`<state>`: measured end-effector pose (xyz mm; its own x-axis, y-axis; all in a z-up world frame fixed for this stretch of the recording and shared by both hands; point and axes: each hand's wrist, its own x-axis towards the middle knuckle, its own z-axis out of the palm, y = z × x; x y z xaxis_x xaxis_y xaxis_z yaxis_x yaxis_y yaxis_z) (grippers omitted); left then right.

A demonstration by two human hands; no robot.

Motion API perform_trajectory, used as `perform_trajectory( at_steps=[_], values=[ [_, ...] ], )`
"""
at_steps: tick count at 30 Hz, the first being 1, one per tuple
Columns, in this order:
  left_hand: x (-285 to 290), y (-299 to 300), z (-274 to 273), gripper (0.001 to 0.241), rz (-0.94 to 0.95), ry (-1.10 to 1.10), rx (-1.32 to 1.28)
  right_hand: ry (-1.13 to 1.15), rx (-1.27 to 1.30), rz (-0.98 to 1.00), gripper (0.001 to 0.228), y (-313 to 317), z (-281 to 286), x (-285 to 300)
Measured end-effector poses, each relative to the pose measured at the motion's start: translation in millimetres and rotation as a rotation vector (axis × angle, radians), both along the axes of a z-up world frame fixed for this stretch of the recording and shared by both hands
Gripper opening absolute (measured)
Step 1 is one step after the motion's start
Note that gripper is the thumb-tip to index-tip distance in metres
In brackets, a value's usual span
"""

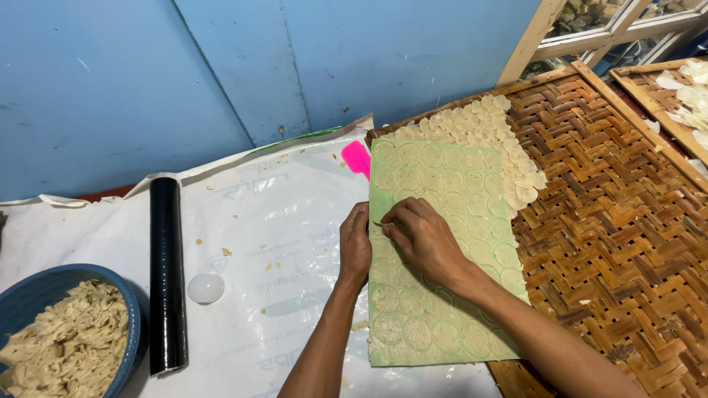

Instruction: Placing small circles of cracker dough onto a woven drying tray.

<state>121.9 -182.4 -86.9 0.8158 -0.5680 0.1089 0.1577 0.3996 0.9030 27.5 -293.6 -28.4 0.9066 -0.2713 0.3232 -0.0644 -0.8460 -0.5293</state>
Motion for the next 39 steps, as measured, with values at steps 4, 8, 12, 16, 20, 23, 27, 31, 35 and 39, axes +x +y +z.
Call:
perform_trajectory(
  at_steps=[4,8,12,16,20,23,27,31,35,39],
  values=[
    [0.1,-0.3,-1.6,0.035,0.001,-0.002,0.007,0.014,0.074,0.017,0.013,0.4,7.8,-7.2],
    [-1.8,1.9,4.3,0.031,0.005,0.004,0.001,0.026,0.262,0.009,0.017,-8.4,22.8,-11.7],
    [-1.8,-1.8,-2.9,0.03,0.036,0.008,0.046,-0.091,0.361,-0.109,0.02,-50.6,26.5,-14.1],
    [-6.4,0.1,9.0,0.031,0.019,-0.003,0.092,-0.163,0.275,-0.252,0.021,-136.6,26.1,-21.2],
    [-3.5,-1.7,4.5,0.032,0.007,0.01,0.101,-0.039,0.135,-0.357,0.017,-238.2,-11.6,-23.1],
    [1.4,-2.9,-1.7,0.035,-0.009,0.013,0.097,0.049,0.128,-0.319,0.019,-279.9,-19.4,-10.3],
    [2.4,-4.1,-4.2,0.034,-0.004,0.042,0.084,0.003,0.103,-0.336,0.024,-320.6,-40.6,13.6],
    [4.1,-5.2,-7.5,0.035,-0.008,0.014,0.068,-0.051,0.021,-0.465,0.021,-364.1,-71.6,33.3],
    [2.4,-5.1,-1.6,0.035,-0.003,0.012,0.071,-0.117,-0.031,-0.64,0.02,-384.9,-96.1,45.6],
    [1.6,-5.9,-1.7,0.036,-0.002,0.019,0.065,-0.178,-0.046,-0.684,0.017,-378.1,-96.3,46.6]
  ],
)
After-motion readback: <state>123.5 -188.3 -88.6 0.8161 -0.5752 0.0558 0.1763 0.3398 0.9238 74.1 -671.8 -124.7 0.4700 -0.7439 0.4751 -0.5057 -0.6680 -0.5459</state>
